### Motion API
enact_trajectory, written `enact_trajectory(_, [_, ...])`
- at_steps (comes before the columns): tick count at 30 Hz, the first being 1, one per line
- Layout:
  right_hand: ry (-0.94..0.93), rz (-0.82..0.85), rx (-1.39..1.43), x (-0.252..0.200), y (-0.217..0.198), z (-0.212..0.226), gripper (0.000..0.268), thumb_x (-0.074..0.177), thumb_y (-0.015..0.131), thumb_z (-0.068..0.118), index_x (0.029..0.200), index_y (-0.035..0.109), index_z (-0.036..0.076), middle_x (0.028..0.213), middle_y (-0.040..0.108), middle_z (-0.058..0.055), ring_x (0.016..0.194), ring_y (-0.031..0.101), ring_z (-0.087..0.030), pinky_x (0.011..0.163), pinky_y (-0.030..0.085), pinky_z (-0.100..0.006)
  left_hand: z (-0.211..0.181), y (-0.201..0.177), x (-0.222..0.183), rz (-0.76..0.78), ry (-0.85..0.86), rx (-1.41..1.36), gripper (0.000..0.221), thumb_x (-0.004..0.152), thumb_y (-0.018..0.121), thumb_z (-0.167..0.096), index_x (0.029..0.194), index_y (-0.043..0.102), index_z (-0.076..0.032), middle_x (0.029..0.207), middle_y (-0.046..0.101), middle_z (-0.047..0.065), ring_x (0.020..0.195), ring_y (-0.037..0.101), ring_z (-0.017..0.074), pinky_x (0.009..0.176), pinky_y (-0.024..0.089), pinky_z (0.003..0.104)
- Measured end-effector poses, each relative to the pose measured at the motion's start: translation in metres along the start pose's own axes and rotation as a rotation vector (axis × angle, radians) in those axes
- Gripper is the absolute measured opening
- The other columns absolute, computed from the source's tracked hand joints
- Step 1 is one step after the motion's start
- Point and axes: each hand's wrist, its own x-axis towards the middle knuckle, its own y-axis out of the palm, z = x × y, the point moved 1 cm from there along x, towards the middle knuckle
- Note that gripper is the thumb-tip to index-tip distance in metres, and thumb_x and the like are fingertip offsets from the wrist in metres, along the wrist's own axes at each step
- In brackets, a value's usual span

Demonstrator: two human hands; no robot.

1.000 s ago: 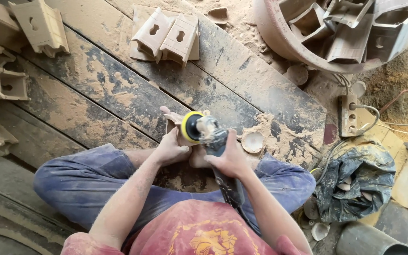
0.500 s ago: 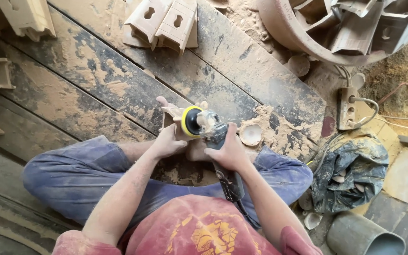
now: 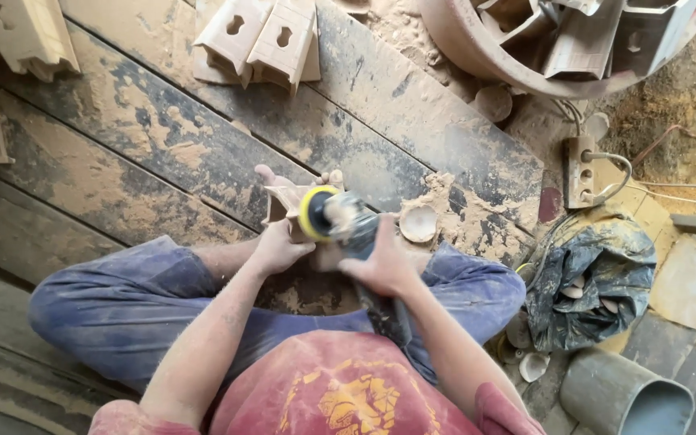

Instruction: Sanding small wooden blocks using a handheld power sander in a workshop environment.

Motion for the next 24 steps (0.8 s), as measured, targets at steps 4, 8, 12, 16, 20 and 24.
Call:
enact_trajectory(4, [-0.083, 0.100, 0.046, -0.015, 0.010, 0.023, 0.086, 0.068, 0.082, 0.038, 0.130, 0.029, 0.012, 0.130, 0.061, -0.027, 0.126, 0.059, -0.047, 0.107, 0.048, -0.056, -0.130, -0.040, -0.043, 0.015, 0.232, 0.141, 0.036, 0.074, 0.079, -0.007, 0.103, 0.069, 0.011, 0.094, 0.071, 0.038, 0.094, 0.068, 0.0593, 0.085, 0.055, 0.063])
enact_trajectory(8, [-0.031, 0.069, 0.037, -0.002, 0.007, 0.011, 0.087, 0.068, 0.082, 0.040, 0.133, 0.029, 0.015, 0.132, 0.060, -0.026, 0.127, 0.058, -0.045, 0.109, 0.046, -0.056, -0.053, -0.015, -0.019, -0.051, 0.136, 0.129, 0.033, 0.067, 0.082, -0.013, 0.093, 0.071, 0.004, 0.085, 0.073, 0.028, 0.089, 0.072, 0.0490, 0.078, 0.056, 0.053])
enact_trajectory(12, [0.049, 0.013, 0.088, 0.011, -0.003, -0.012, 0.089, 0.068, 0.085, 0.042, 0.130, 0.029, 0.011, 0.133, 0.059, -0.031, 0.128, 0.057, -0.046, 0.111, 0.045, -0.056, 0.007, 0.004, -0.004, -0.120, -0.003, 0.101, 0.028, 0.063, 0.082, -0.019, 0.085, 0.074, -0.005, 0.077, 0.074, 0.014, 0.082, 0.076, 0.0330, 0.075, 0.057, 0.040])
enact_trajectory(16, [0.105, -0.062, 0.122, 0.018, -0.017, -0.030, 0.092, 0.070, 0.085, 0.042, 0.133, 0.027, 0.011, 0.134, 0.057, -0.034, 0.129, 0.056, -0.048, 0.112, 0.045, -0.058, 0.001, 0.007, -0.006, -0.122, -0.030, 0.063, 0.029, 0.061, 0.082, -0.020, 0.086, 0.076, -0.006, 0.076, 0.074, 0.014, 0.081, 0.076, 0.0321, 0.073, 0.057, 0.040])
enact_trajectory(20, [0.084, -0.121, 0.135, 0.005, -0.021, -0.028, 0.083, 0.070, 0.083, 0.034, 0.128, 0.029, 0.009, 0.129, 0.058, -0.035, 0.125, 0.058, -0.051, 0.109, 0.046, -0.059, -0.004, 0.006, -0.007, -0.158, 0.016, 0.036, 0.031, 0.063, 0.084, -0.020, 0.091, 0.078, -0.008, 0.080, 0.076, 0.013, 0.086, 0.076, 0.0322, 0.075, 0.057, 0.038])
enact_trajectory(24, [-0.055, 0.050, 0.197, -0.030, 0.000, 0.012, 0.080, 0.069, 0.082, 0.031, 0.127, 0.032, 0.009, 0.126, 0.060, -0.034, 0.122, 0.059, -0.054, 0.103, 0.049, -0.061, 0.009, 0.009, -0.014, -0.212, 0.118, 0.113, 0.025, 0.069, 0.084, -0.027, 0.081, 0.074, -0.007, 0.073, 0.072, 0.015, 0.083, 0.074, 0.0378, 0.071, 0.056, 0.041])
